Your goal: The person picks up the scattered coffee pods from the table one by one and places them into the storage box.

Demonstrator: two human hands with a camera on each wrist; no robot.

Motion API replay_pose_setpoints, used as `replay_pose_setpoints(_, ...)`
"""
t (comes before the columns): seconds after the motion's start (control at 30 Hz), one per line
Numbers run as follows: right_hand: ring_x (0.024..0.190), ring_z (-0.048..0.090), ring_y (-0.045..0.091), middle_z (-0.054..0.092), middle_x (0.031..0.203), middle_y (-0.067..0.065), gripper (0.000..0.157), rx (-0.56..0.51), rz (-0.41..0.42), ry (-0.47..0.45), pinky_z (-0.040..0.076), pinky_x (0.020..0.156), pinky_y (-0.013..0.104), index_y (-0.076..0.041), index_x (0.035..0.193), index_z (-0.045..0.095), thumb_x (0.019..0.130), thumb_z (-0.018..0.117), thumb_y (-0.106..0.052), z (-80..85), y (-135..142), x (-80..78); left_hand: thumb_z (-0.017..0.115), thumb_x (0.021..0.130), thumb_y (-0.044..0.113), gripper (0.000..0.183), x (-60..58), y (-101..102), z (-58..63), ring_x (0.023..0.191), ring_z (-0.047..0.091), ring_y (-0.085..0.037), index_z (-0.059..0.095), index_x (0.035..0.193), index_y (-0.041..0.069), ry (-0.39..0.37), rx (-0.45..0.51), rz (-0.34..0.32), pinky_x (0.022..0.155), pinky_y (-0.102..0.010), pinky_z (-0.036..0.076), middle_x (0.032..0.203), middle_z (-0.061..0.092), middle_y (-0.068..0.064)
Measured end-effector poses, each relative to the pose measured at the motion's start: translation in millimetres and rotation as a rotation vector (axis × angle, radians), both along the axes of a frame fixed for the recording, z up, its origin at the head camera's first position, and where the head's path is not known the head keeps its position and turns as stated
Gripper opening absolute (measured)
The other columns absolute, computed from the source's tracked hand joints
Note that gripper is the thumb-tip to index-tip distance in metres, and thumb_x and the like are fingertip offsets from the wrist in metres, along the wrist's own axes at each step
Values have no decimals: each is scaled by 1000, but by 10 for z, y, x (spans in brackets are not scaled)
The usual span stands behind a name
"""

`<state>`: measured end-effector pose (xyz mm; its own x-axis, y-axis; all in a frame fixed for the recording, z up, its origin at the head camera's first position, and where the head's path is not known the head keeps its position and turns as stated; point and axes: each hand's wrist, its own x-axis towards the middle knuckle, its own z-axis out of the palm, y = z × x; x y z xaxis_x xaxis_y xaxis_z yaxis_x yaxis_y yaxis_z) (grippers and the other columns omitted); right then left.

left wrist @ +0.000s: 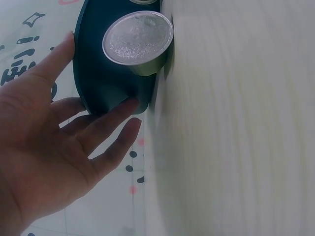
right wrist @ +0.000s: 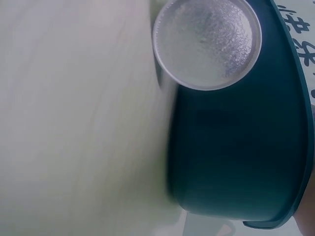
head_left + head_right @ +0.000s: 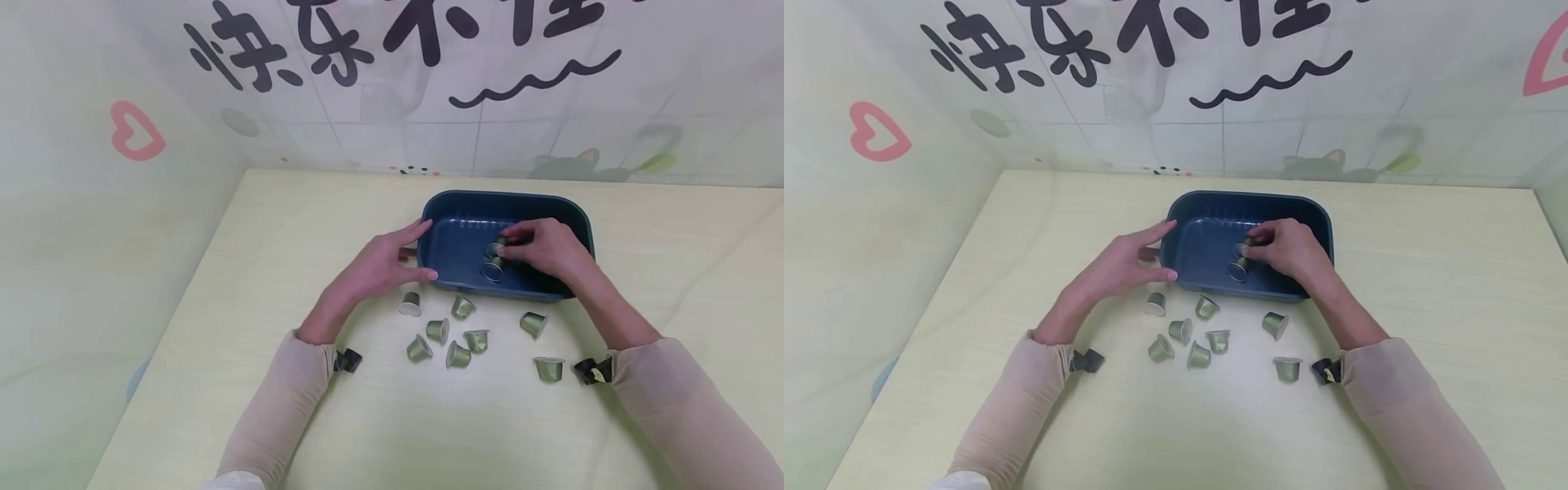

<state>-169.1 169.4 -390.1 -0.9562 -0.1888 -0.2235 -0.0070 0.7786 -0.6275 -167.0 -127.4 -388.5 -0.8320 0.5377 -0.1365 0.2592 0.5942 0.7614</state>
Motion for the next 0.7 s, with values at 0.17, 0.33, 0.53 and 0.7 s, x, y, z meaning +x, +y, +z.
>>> replay_pose_setpoints(0.17,87,61,29,69,116,16,49,-1,-26,44,45,70,38,-7,125,68,91,71,-42,53,10,13,80,85,34,90,0,-13,11,120,61,-21,29,157,22,8,-10,3,97,-32,51,162,26,3)
replay_pose_setpoints(0.33,90,64,29,68,119,17,46,-40,-41,77,48,73,40,-8,126,68,93,69,-41,128,54,59,81,84,34,90,-2,-23,14,121,61,-22,29,157,22,2,-5,3,97,-33,51,162,27,2)
replay_pose_setpoints(0.53,94,63,28,67,119,16,49,-66,-34,83,48,73,37,-8,128,66,94,68,-43,188,90,133,81,84,34,90,9,-4,0,121,61,-21,29,157,22,-7,2,5,97,-32,51,162,27,3)
replay_pose_setpoints(0.7,91,60,26,66,116,16,52,-72,-25,107,47,70,36,-8,132,63,95,67,-44,215,91,198,81,84,33,90,11,2,-7,121,61,-21,30,157,21,-8,14,7,97,-32,51,162,27,2)
